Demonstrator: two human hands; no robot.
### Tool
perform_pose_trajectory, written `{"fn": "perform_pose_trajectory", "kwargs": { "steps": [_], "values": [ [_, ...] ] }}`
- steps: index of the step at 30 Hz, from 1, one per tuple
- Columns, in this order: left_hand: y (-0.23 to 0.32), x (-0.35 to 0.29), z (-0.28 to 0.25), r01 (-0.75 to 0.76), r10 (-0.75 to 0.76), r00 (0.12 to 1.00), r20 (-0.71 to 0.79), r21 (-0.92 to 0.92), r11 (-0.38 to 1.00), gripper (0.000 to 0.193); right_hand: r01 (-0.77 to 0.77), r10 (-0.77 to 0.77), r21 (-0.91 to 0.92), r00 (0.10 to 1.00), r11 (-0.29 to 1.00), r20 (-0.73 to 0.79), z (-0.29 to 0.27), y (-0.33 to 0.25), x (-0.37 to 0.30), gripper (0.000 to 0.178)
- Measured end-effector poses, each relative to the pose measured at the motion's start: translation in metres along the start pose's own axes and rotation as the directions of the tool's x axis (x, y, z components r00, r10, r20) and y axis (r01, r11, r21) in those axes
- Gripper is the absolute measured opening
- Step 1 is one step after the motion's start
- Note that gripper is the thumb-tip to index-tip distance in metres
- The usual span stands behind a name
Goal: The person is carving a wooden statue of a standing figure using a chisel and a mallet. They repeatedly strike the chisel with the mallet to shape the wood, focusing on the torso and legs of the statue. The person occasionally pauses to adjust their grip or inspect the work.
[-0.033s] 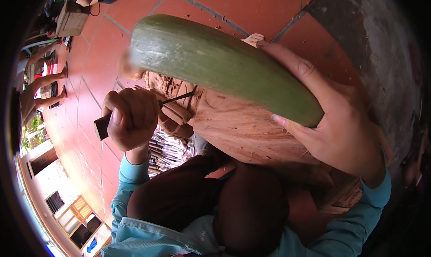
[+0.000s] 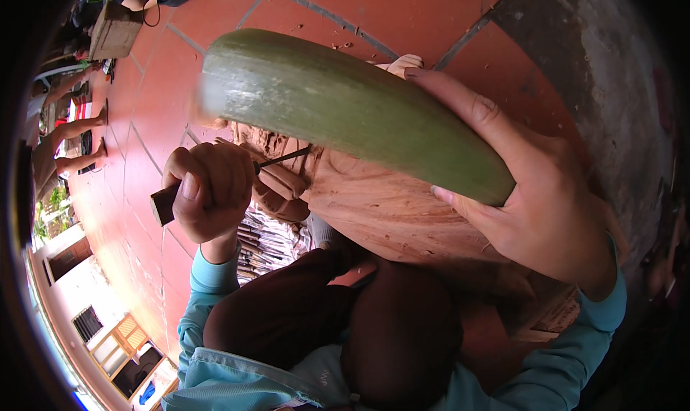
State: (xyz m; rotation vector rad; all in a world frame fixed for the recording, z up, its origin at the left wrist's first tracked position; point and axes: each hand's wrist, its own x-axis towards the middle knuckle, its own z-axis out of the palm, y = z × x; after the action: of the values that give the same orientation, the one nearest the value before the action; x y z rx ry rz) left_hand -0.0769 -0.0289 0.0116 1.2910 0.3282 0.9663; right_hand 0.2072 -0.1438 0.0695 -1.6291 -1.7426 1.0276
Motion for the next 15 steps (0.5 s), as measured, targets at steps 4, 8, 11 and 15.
{"fn": "perform_pose_trajectory", "kwargs": {
  "steps": [4,8,11,15],
  "values": [
    [0.001,0.001,-0.002,0.004,-0.008,0.997,0.071,0.057,0.998,0.019,0.096,-0.096,-0.046,0.995,0.994,-0.017,0.001,-0.01,0.004,0.071],
    [-0.006,0.0,-0.007,-0.068,0.033,0.983,0.183,0.189,0.98,0.016,0.287,-0.299,-0.145,0.952,0.947,-0.067,0.004,-0.02,0.011,0.07],
    [0.001,0.003,-0.004,-0.089,0.048,0.982,0.182,0.227,0.97,0.015,0.444,-0.499,-0.39,0.865,0.806,-0.046,0.001,-0.03,0.02,0.072],
    [-0.003,0.009,-0.002,-0.117,0.072,0.979,0.192,0.236,0.965,0.015,0.49,-0.683,-0.688,0.731,0.536,-0.011,-0.01,-0.036,0.034,0.069]
  ]
}}
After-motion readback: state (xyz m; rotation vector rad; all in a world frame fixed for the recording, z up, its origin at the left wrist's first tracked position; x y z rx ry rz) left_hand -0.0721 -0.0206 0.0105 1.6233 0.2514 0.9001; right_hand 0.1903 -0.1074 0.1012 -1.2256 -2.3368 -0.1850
